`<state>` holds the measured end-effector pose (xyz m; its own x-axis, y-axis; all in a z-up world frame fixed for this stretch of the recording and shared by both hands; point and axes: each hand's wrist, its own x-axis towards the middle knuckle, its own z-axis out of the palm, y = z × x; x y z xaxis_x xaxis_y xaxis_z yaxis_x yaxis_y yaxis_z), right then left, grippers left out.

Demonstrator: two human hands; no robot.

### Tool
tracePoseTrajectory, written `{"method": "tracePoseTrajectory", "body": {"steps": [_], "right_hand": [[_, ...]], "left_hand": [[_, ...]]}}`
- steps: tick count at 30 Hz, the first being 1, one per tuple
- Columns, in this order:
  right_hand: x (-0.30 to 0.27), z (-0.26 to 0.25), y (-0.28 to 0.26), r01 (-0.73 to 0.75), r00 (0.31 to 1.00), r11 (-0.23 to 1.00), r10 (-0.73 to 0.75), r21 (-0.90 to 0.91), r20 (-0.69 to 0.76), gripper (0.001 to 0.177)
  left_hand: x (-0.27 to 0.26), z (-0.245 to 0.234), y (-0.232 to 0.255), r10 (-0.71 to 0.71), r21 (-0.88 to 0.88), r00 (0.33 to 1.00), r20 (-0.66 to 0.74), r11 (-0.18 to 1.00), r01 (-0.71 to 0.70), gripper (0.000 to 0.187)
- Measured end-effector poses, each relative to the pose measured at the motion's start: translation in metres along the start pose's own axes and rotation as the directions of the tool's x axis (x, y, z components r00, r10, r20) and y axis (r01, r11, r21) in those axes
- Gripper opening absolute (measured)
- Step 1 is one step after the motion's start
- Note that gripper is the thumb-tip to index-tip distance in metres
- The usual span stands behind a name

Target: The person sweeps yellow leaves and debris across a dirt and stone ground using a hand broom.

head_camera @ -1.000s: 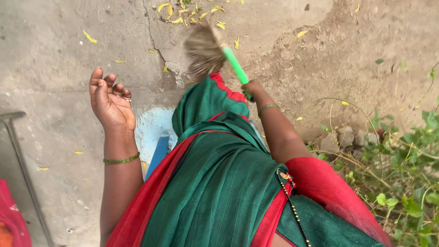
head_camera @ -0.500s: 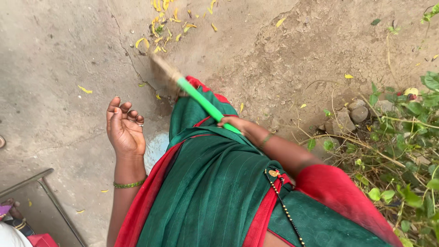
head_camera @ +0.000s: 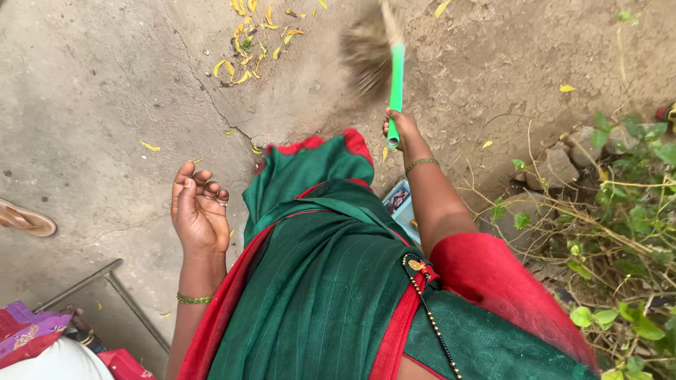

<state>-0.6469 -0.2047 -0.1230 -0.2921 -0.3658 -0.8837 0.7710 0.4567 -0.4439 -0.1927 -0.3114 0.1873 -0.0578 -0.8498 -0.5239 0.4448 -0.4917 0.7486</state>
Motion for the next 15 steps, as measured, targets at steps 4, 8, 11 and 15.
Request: {"method": "tracePoseTrajectory", "body": {"steps": [4, 8, 11, 15], "right_hand": [[-0.045, 0.029, 0.042, 0.031, 0.989, 0.974, 0.003, -0.224, 0.148, 0.025], [-0.108, 0.047, 0.062, -0.130, 0.919, 0.947, 0.227, -0.295, 0.324, 0.049], [-0.156, 0.085, 0.084, -0.262, 0.812, 0.895, 0.407, -0.362, 0.419, 0.042], [-0.127, 0.167, 0.133, -0.397, 0.670, 0.854, 0.520, -0.336, 0.529, 0.025]], "left_hand": [[0.015, -0.006, 0.005, -0.020, -0.011, 1.000, -0.008, 1.000, 0.020, 0.033], [0.043, -0.006, 0.017, -0.027, -0.049, 0.997, 0.078, 0.998, 0.031, 0.032], [0.065, -0.005, 0.032, -0.032, -0.063, 0.989, 0.146, 0.997, 0.042, 0.031], [0.085, -0.016, 0.054, -0.047, -0.058, 0.985, 0.167, 0.997, 0.057, 0.029]]}}
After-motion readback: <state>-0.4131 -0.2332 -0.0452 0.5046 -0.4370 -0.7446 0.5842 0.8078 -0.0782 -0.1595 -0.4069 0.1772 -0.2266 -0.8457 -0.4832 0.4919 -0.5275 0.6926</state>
